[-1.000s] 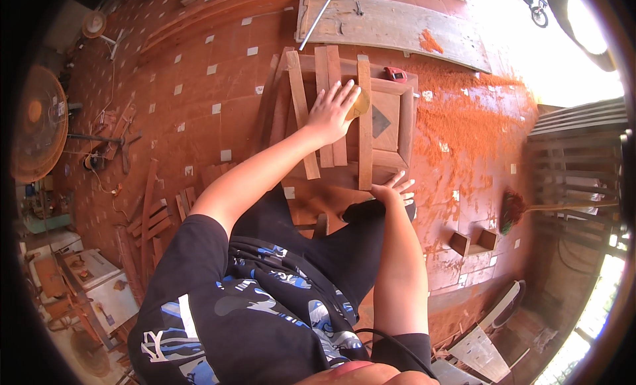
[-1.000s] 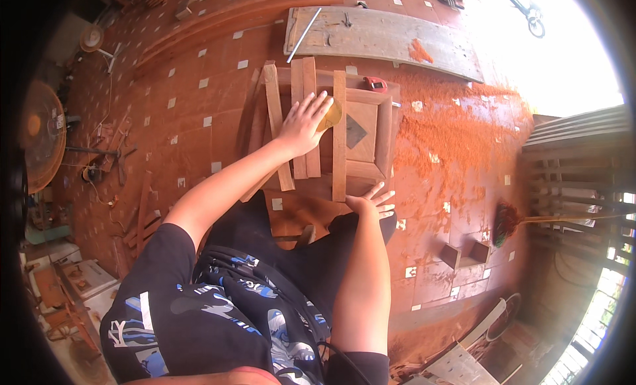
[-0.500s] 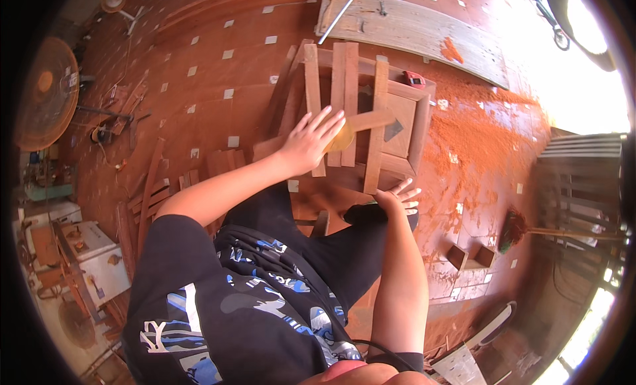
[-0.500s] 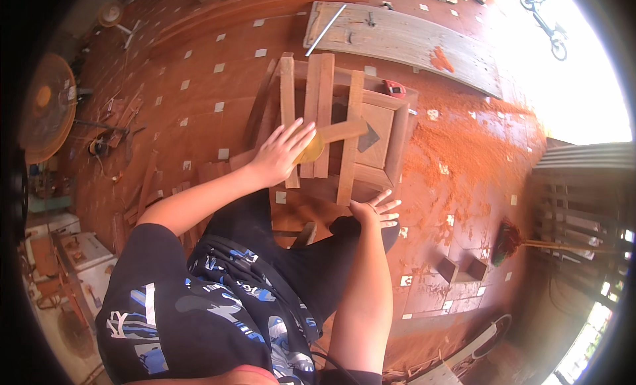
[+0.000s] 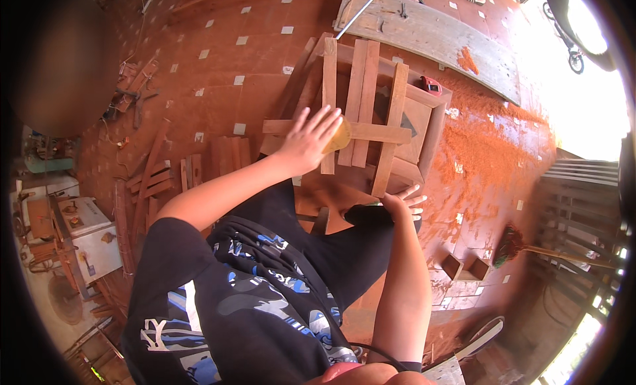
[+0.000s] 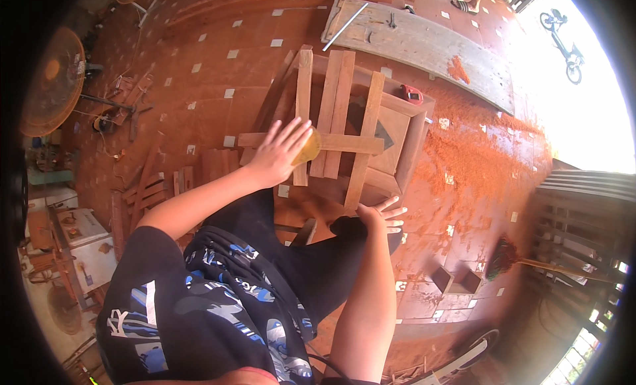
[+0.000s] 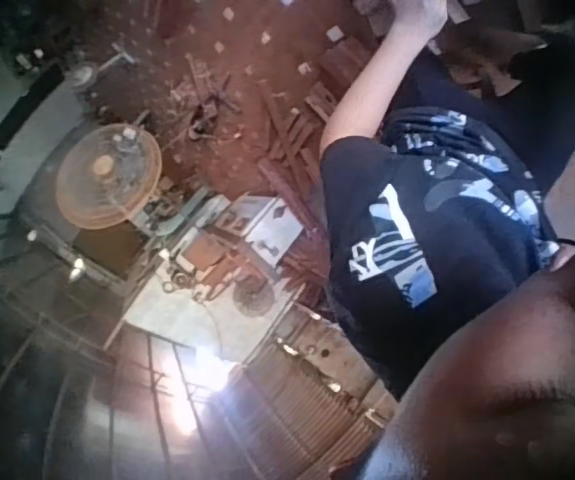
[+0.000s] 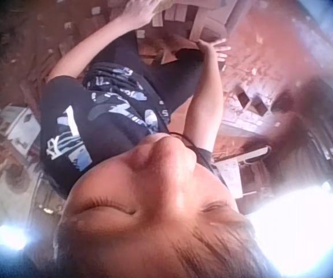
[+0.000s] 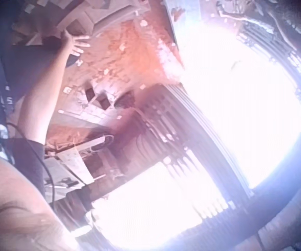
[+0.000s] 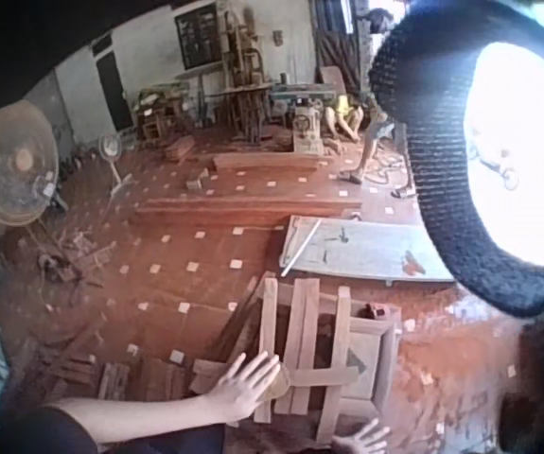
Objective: The person sits on the floor and sands several small wooden pieces using a sanding block. They handle the pieces one at a time, rubbing the sanding block over the surfaces and edges, then placing them back into a pile.
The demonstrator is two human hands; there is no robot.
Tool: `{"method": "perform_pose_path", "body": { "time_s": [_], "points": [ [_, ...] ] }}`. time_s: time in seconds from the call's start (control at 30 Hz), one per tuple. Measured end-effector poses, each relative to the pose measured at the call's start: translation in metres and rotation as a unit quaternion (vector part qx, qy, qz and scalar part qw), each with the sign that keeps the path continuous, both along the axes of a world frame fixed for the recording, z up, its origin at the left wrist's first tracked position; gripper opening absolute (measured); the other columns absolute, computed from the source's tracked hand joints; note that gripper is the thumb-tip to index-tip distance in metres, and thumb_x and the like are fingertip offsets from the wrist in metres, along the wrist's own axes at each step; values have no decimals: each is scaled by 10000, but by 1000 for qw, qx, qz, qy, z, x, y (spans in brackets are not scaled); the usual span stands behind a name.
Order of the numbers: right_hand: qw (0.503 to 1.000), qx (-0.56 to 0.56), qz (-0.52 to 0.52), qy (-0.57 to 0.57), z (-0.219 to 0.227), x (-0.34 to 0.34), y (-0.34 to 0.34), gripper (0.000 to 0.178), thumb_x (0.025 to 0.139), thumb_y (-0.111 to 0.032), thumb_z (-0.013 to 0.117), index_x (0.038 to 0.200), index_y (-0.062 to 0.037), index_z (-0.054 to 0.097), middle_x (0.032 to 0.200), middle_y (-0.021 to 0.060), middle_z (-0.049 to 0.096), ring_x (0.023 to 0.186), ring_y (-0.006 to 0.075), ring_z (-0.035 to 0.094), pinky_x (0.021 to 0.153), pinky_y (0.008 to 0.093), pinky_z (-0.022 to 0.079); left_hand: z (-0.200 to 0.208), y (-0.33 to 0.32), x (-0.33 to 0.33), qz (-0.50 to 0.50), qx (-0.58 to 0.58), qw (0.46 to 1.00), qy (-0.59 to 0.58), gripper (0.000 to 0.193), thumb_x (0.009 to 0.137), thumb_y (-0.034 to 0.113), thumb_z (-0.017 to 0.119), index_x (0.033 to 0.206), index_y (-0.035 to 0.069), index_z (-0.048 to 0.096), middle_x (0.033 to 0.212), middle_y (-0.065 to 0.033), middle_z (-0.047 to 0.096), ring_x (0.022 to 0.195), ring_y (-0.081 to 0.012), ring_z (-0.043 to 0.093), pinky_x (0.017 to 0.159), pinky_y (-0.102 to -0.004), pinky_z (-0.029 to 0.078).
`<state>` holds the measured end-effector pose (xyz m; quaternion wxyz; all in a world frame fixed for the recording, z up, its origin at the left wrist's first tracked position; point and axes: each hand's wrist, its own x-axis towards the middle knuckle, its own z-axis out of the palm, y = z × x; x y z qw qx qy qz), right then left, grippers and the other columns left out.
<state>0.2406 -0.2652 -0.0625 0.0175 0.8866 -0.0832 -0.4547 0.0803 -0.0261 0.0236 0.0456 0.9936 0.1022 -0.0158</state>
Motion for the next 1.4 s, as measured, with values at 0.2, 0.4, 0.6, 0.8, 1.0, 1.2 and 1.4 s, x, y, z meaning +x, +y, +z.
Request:
{"method": "perform_pose_path", "body": {
  "time_s": [0.2, 0.4, 0.6, 0.8, 1.0, 1.2, 1.4],
  "points": [
    [1000, -5, -1, 27, 17, 5, 3, 1532, 640, -882, 706, 1582, -244, -319, 1649, 166, -362, 1557, 488, -136, 1254, 600, -28, -27, -36, 76, -16, -20, 995, -96, 815, 1016, 484, 554, 1593, -24, 283, 1690, -211, 203, 1571, -397, 160, 1259, -581, 162],
    [1000, 12, -9, 26, 6, 2, 2, 1509, 675, -799, 757, 1592, -227, -295, 1642, 221, -343, 1543, 527, -123, 1250, 626, -15, -33, -72, 123, -43, -35, 989, -136, 762, 965, 544, 605, 1609, 222, 354, 1639, -269, 263, 1515, -457, 241, 1203, -640, 229],
    [999, 9, -3, 53, -1, 7, 1, 1490, 696, -747, 779, 1597, -215, -282, 1644, 257, -317, 1535, 553, -109, 1249, 645, 8, -31, -48, 107, -59, -13, 982, -176, 891, 881, 736, 569, 1598, 240, 388, 1499, -256, 403, 1346, -411, 409, 1096, -574, 354],
    [1000, 24, -2, 6, -26, -1, -10, 1460, 720, -730, 768, 1598, -219, -280, 1643, 254, -323, 1535, 552, -109, 1252, 639, 8, -22, 4, 32, 11, 50, 991, -127, 889, 919, 786, 417, 1614, 236, 355, 1518, -244, 403, 1378, -407, 417, 1140, -551, 359],
    [1000, 16, 2, 22, -3, 3, -2, 1473, 704, -771, 747, 1592, -226, -295, 1640, 229, -342, 1541, 534, -118, 1252, 627, -5, -16, 42, -48, 103, 55, 990, -77, 764, 992, 681, 443, 1615, 249, 349, 1565, -230, 353, 1429, -404, 378, 1167, -554, 347],
    [1000, 4, 0, 31, 5, 5, 0, 1499, 679, -825, 724, 1582, -234, -316, 1637, 203, -365, 1548, 513, -130, 1253, 613, -22, -31, 22, -17, 93, 56, 987, -120, 753, 1014, 696, 367, 1602, 226, 377, 1555, -250, 364, 1410, -425, 371, 1159, -575, 330],
    [1000, 7, -12, 27, 13, 6, 2, 1526, 653, -880, 701, 1572, -242, -337, 1633, 177, -388, 1555, 492, -142, 1253, 599, -38, -41, -46, 63, 5, 28, 982, -186, 771, 960, 650, 547, 1588, 224, 411, 1508, -250, 413, 1344, -419, 414, 1068, -563, 392]
  ]
}}
